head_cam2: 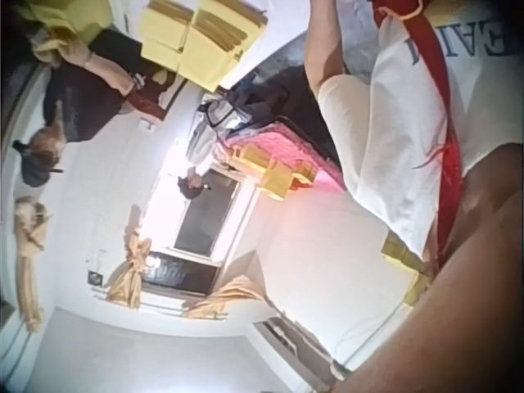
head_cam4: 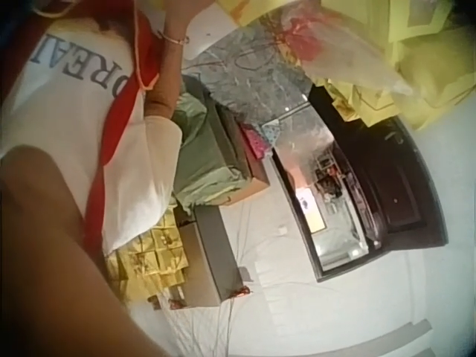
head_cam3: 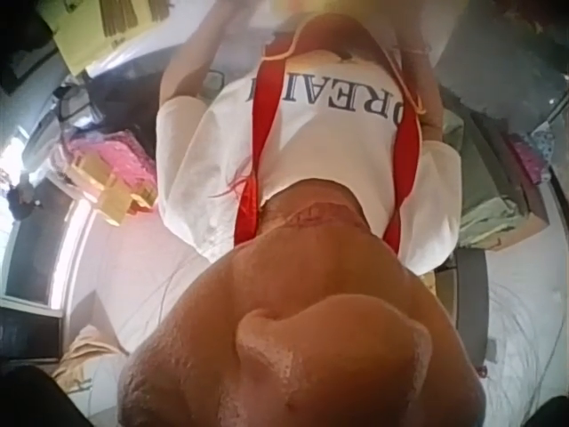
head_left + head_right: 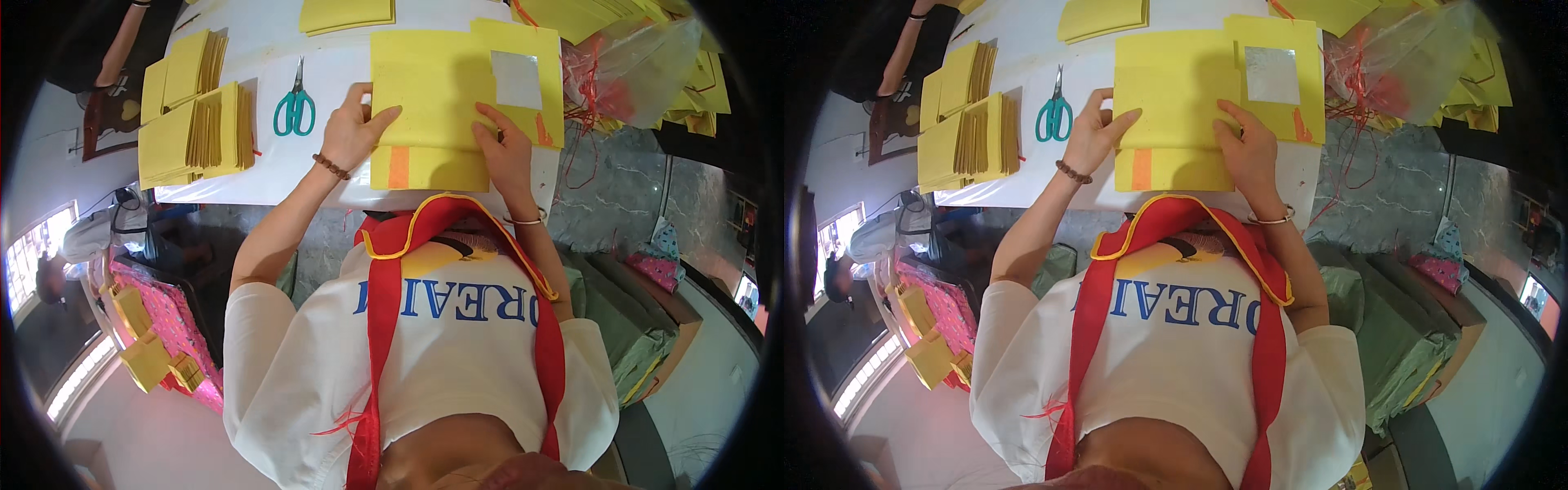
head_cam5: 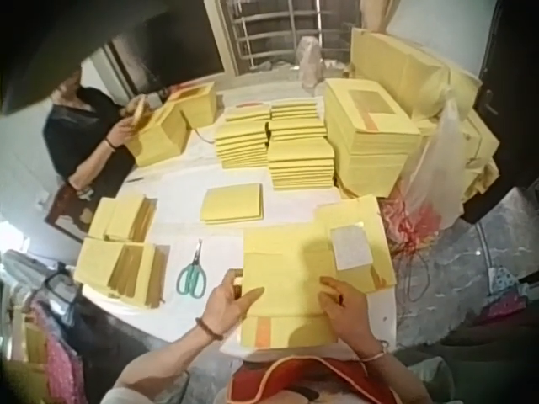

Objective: Manual folding and assembly of yellow paper sheets with silver foil squares.

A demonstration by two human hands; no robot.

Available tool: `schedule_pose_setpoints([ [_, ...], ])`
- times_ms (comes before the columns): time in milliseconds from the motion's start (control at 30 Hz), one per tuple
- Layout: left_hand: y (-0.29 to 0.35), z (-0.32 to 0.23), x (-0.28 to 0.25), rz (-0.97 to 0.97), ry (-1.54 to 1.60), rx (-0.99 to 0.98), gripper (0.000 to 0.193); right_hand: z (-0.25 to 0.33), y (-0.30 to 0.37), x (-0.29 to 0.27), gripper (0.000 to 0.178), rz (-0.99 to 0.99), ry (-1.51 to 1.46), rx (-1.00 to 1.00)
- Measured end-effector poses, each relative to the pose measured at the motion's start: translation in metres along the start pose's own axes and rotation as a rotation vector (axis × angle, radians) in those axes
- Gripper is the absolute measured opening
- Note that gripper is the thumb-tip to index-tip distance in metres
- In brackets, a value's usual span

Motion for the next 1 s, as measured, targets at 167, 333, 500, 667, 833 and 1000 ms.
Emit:
schedule_pose_setpoints([
  [167, 0.007, -0.046, -0.003, -0.417, -0.726, 0.796, 0.049, -0.002, 0.000, -0.001, 0.032, -0.018, -0.012, -0.074],
  [333, 0.001, -0.048, 0.035, -0.001, -0.744, 0.927, 0.058, -0.004, -0.001, 0.001, 0.031, -0.022, -0.010, -0.108],
  [500, -0.001, -0.026, 0.047, 0.043, -0.811, 0.894, 0.066, -0.004, 0.004, 0.001, 0.034, 0.047, -0.049, -0.014],
  [667, -0.001, -0.023, 0.049, 0.052, -0.819, 0.874, 0.066, -0.002, 0.034, 0.000, 0.049, -0.168, 0.609, -0.790],
  [833, -0.002, -0.023, 0.043, 0.068, -0.732, 0.892, 0.068, -0.019, 0.043, 0.007, 0.060, 0.070, 0.765, -0.805],
  [1000, 0.004, -0.028, 0.031, 0.140, -0.651, 0.991, 0.060, -0.022, 0.042, 0.008, 0.060, 0.060, 0.727, -0.819],
])
Point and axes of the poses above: each hand's wrist, its own y-axis away from the middle knuckle, its own x-axis out of the palm, z = x × y, the point moved 1 cm from there along -y, towards the middle knuckle, and after that the axes turned 7 degrees about -z, right-handed, at the moved point
